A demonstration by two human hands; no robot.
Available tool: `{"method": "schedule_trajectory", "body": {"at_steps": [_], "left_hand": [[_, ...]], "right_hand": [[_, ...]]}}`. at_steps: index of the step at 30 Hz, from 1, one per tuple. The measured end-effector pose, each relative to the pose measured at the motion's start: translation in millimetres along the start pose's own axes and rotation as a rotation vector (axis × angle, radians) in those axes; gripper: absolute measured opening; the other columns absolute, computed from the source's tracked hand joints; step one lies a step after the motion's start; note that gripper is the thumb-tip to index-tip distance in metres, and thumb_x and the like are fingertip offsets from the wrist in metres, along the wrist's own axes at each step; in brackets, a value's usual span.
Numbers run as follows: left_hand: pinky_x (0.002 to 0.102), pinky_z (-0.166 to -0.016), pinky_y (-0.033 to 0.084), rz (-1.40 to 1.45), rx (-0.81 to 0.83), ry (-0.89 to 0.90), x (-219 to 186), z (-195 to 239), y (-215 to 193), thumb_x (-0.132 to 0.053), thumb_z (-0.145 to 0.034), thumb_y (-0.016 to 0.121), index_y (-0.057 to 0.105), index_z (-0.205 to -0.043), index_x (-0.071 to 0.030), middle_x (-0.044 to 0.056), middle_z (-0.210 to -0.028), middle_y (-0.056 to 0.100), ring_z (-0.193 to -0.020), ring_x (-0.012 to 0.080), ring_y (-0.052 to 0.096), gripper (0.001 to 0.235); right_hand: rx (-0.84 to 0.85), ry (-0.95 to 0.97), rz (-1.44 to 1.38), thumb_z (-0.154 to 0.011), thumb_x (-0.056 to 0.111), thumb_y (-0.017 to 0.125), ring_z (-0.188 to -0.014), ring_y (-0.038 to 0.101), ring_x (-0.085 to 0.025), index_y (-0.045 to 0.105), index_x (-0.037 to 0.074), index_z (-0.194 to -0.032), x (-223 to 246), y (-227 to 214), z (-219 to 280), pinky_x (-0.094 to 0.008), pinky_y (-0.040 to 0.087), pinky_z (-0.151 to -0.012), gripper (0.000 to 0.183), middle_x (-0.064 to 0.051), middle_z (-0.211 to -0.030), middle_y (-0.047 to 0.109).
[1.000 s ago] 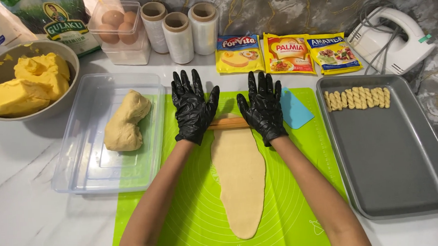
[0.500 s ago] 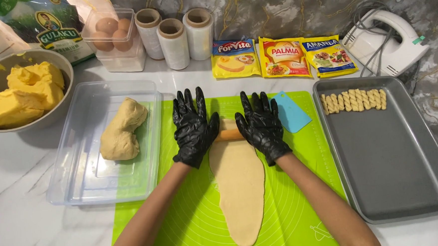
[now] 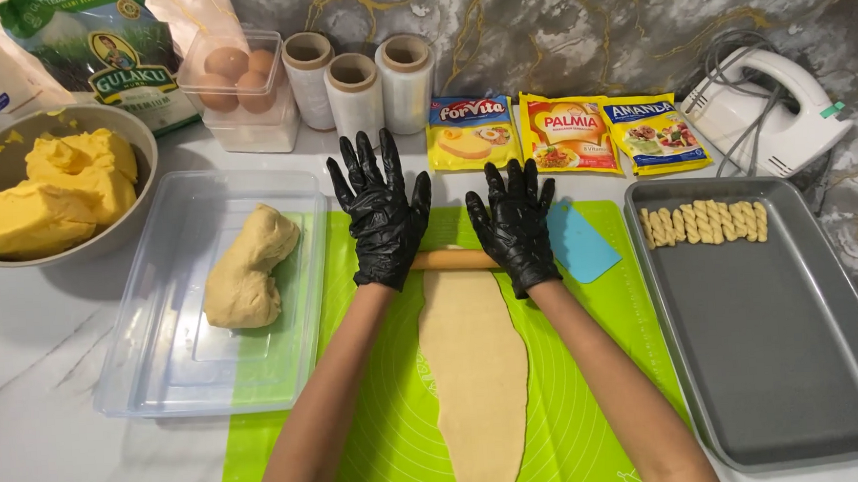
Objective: The person rolls out a piece of dough on a green mat using a wooden rolling pin. They then use a blue plastic scraper to cut the flattened dough into long strips. Finally, they pick up two strips and twist them together.
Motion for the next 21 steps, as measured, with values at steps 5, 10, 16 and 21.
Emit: {"method": "schedule_trajectory", "body": {"at_steps": [5,10,16,21], "left_hand": [[0.056,-0.131,0.002,0.043,0.033,0.005,-5,48,-18,-0.040,-0.109,0.046,0.023,-0.166,-0.016,0.024,-0.170,0.020,-0.157,0.0392,0.022,0.066],[0.051,-0.131,0.007,0.122,-0.015,0.036,-2,67,-18,-0.042,-0.108,0.049,0.031,-0.164,-0.015,0.024,-0.165,0.035,-0.157,0.0348,0.025,0.065],[0.048,-0.129,0.015,0.220,0.086,0.187,-9,115,-60,-0.028,-0.109,0.048,0.036,-0.162,-0.013,0.012,-0.166,0.038,-0.154,0.0302,0.032,0.056],[0.052,-0.129,0.000,0.094,0.349,0.260,-5,149,-41,-0.046,-0.108,0.039,0.019,-0.165,-0.009,0.015,-0.171,0.017,-0.158,0.0347,0.010,0.071]], "right_hand": [[-0.171,-0.137,0.069,-0.107,0.053,0.051,-0.145,0.047,-0.035,0.059,0.026,-0.150,18,-30,51,-0.057,0.021,-0.125,0.051,-0.014,-0.147,0.059],[-0.099,-0.153,0.021,-0.107,0.054,0.047,-0.147,0.044,-0.035,0.056,0.027,-0.152,18,-37,66,-0.054,0.019,-0.126,0.053,-0.012,-0.151,0.056],[-0.174,-0.235,-0.016,-0.110,0.038,0.047,-0.154,0.034,-0.033,0.045,0.021,-0.160,37,-71,111,-0.052,0.013,-0.128,0.053,-0.011,-0.164,0.042],[-0.082,-0.278,0.018,-0.106,0.046,0.047,-0.157,0.020,-0.031,0.029,0.018,-0.166,36,-65,140,-0.051,0.007,-0.128,0.068,-0.010,-0.172,0.024]]}}
Point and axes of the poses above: each hand's wrist, its own z-axis away from the middle knuckle, its own y-axis out of the palm, x = y × z, the point moved 5 cm from there along -z, towards the middle knuckle
